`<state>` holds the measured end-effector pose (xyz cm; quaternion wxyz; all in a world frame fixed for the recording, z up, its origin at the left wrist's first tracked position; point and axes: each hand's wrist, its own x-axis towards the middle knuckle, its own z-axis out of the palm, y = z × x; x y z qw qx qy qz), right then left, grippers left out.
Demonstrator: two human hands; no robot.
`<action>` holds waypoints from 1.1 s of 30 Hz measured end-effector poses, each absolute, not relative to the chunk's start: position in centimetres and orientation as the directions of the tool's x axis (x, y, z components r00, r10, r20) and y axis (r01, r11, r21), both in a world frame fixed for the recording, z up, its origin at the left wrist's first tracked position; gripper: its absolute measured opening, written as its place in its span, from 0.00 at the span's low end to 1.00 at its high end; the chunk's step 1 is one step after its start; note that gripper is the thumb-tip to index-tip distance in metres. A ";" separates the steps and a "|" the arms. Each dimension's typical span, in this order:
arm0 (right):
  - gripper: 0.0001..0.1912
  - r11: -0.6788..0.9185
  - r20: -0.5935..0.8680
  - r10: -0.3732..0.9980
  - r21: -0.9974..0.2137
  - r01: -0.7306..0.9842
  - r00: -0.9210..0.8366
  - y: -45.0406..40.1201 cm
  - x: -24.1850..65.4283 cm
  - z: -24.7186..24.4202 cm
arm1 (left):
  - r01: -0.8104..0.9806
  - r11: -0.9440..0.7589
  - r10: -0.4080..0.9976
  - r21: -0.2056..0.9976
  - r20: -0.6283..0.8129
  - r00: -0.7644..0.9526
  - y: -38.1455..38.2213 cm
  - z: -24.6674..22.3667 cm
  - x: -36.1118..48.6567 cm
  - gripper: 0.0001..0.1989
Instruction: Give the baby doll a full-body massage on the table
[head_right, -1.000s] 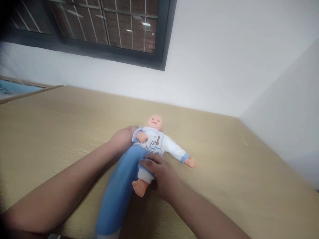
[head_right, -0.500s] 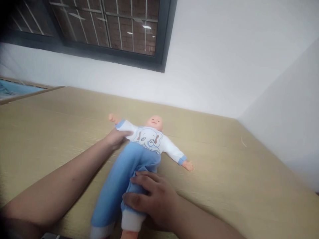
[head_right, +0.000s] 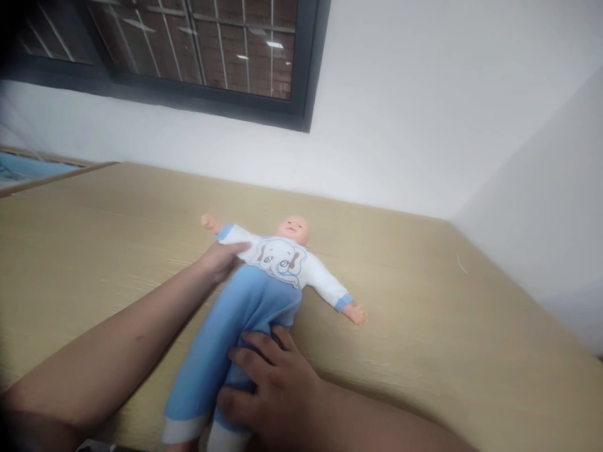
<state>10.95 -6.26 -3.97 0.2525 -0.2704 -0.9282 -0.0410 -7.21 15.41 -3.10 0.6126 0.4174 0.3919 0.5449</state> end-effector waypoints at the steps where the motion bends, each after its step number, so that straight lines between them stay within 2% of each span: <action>1: 0.10 0.850 0.499 0.479 -0.058 0.523 -0.723 -6.3 10.9 -4.0 | -0.347 0.058 0.993 0.936 -0.018 0.117 15.5 -3.2 -7.2 0.27; 4: 0.08 0.847 0.537 0.474 -0.060 0.529 -0.698 -6.2 11.2 -3.5 | -0.348 0.044 0.991 0.937 0.003 0.134 15.8 -3.7 -7.2 0.27; 7: 0.12 0.843 0.579 0.495 -0.141 0.519 -0.647 -5.8 12.1 -2.7 | -0.270 -0.024 0.992 0.963 0.056 0.110 16.0 -4.2 -7.2 0.26; 9: 0.16 0.824 0.625 0.532 -0.229 0.518 -0.570 -5.3 12.8 -2.5 | -0.123 -0.097 0.991 0.988 0.108 0.085 16.0 -4.2 -7.3 0.23; 11: 0.20 0.795 0.657 0.576 -0.310 0.521 -0.487 -4.7 13.4 -2.6 | 0.110 -0.175 0.982 0.978 0.166 0.092 15.9 -3.9 -7.6 0.19; 14: 0.24 0.759 0.655 0.629 -0.403 0.511 -0.418 -3.8 14.1 -3.0 | 0.456 -0.273 0.960 0.847 0.211 0.183 15.4 -2.9 -7.9 0.17; 17: 0.28 0.712 0.602 0.693 -0.488 0.505 -0.396 -2.9 14.4 -2.7 | 0.629 -0.351 0.935 0.693 0.220 0.279 14.8 -1.6 -7.6 0.18; 22: 0.27 0.618 0.510 0.786 -0.628 0.472 -0.350 -1.5 14.4 -1.9 | 0.692 -0.490 0.866 0.530 0.204 0.456 14.3 -0.7 -6.8 0.20; 27: 0.17 0.542 0.453 0.840 -0.678 0.496 -0.299 -0.8 14.5 -1.9 | 0.777 -0.467 0.882 0.422 0.169 0.439 14.2 -1.0 -6.4 0.21; 30: 0.18 0.552 0.437 0.834 -0.667 0.499 -0.338 -0.5 14.7 -2.0 | 0.793 -0.449 0.892 0.411 0.164 0.420 14.2 -1.1 -6.4 0.22; 33: 0.18 0.565 0.429 0.825 -0.660 0.496 -0.369 -0.3 14.9 -2.0 | 0.774 -0.443 0.895 0.453 0.172 0.412 14.2 -1.1 -6.4 0.21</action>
